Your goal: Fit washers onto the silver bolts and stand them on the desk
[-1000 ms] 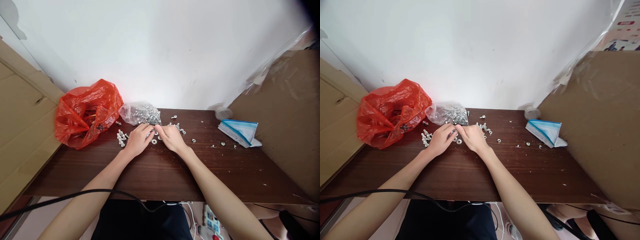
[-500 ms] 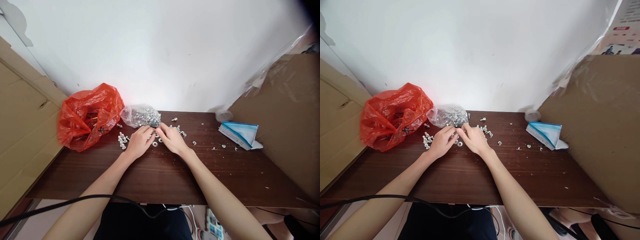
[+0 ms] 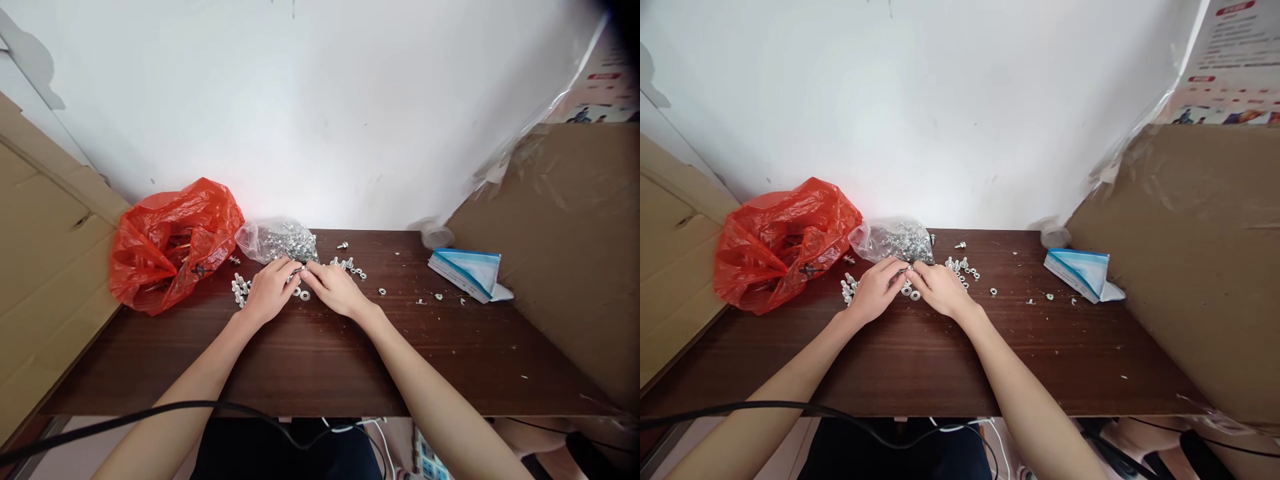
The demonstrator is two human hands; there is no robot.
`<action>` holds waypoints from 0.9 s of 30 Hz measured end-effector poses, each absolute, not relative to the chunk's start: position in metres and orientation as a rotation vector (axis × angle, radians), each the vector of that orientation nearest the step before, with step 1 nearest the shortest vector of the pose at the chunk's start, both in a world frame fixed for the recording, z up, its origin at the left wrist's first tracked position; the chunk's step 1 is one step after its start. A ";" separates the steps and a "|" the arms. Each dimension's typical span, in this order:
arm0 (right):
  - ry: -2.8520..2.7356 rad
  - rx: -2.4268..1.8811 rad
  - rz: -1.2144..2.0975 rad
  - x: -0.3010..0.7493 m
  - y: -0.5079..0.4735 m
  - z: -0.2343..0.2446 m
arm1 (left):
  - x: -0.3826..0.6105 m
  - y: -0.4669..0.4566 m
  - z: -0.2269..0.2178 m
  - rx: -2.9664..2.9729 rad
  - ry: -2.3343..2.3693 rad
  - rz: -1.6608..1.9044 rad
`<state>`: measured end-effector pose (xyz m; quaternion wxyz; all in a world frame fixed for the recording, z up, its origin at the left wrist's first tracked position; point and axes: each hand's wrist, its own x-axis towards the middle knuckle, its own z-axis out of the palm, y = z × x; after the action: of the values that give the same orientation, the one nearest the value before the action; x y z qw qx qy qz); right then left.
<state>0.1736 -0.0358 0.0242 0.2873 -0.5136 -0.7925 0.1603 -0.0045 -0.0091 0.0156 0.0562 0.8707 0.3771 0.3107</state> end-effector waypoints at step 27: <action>-2.113 -1.459 0.386 0.176 -0.037 0.029 | -0.004 -0.011 0.015 2.668 1.118 0.833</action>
<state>0.1764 -0.0367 0.0288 0.2692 -0.5411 -0.7838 0.1431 -0.0035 -0.0108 0.0154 0.0654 0.8844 0.3705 0.2762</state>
